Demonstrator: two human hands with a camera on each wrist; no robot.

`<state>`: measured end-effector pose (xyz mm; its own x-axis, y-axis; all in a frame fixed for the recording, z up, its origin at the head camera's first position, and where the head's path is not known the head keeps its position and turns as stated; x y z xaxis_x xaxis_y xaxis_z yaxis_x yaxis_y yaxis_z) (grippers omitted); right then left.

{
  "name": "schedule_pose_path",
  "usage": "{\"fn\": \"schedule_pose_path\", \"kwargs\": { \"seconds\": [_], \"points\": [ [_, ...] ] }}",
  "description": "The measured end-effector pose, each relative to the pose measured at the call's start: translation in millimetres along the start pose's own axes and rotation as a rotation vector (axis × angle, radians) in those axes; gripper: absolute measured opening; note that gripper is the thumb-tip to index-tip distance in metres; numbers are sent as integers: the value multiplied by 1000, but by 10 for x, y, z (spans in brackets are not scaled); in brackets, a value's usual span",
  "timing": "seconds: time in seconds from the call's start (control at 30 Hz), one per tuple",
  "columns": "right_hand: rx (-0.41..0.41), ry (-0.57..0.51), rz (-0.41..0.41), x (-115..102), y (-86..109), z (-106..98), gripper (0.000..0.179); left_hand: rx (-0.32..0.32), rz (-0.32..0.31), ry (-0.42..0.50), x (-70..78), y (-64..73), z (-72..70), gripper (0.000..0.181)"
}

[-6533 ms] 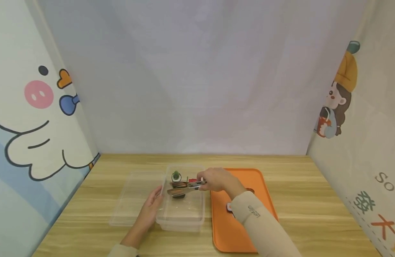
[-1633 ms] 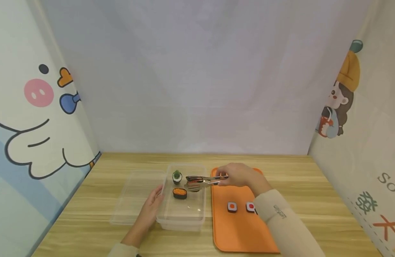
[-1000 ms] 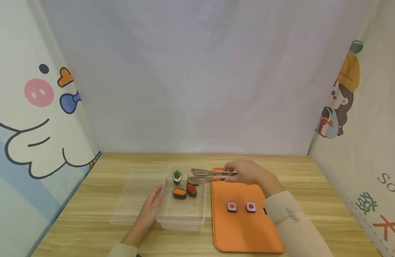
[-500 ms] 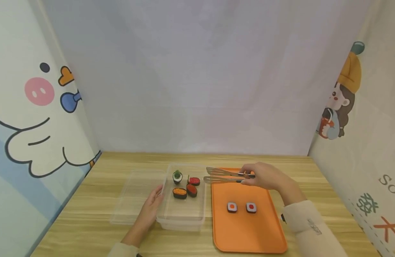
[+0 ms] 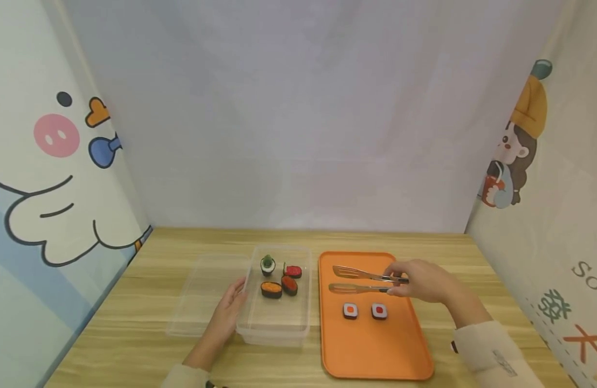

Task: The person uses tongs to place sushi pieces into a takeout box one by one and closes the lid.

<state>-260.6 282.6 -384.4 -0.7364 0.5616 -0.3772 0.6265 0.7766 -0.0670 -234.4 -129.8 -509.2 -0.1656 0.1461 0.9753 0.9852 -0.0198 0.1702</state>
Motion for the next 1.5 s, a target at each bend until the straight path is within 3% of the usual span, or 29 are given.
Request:
{"fn": "schedule_pose_path", "kwargs": {
  "seconds": [0.3,0.87,1.5],
  "points": [
    [-39,-77,16,49,188,164,36,-16,11,15,17,8,16,46],
    [-27,-143,10,222,311,454,35,-15,10,24,15,-5,16,46],
    [-25,-223,13,120,240,373,40,1,8,10,0,-14,17,46]
  ]
}}
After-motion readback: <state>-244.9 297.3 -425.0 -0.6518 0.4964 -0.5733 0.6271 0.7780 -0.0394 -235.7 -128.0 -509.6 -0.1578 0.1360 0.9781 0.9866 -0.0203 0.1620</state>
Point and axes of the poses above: each hand's wrist, its own y-axis away from the middle knuckle, its own z-axis out of the palm, x = y × z, the point moved 3 cm from there along -y, towards the middle knuckle, and after that the axes turned 15 degrees about -z, right-handed, at the moved point
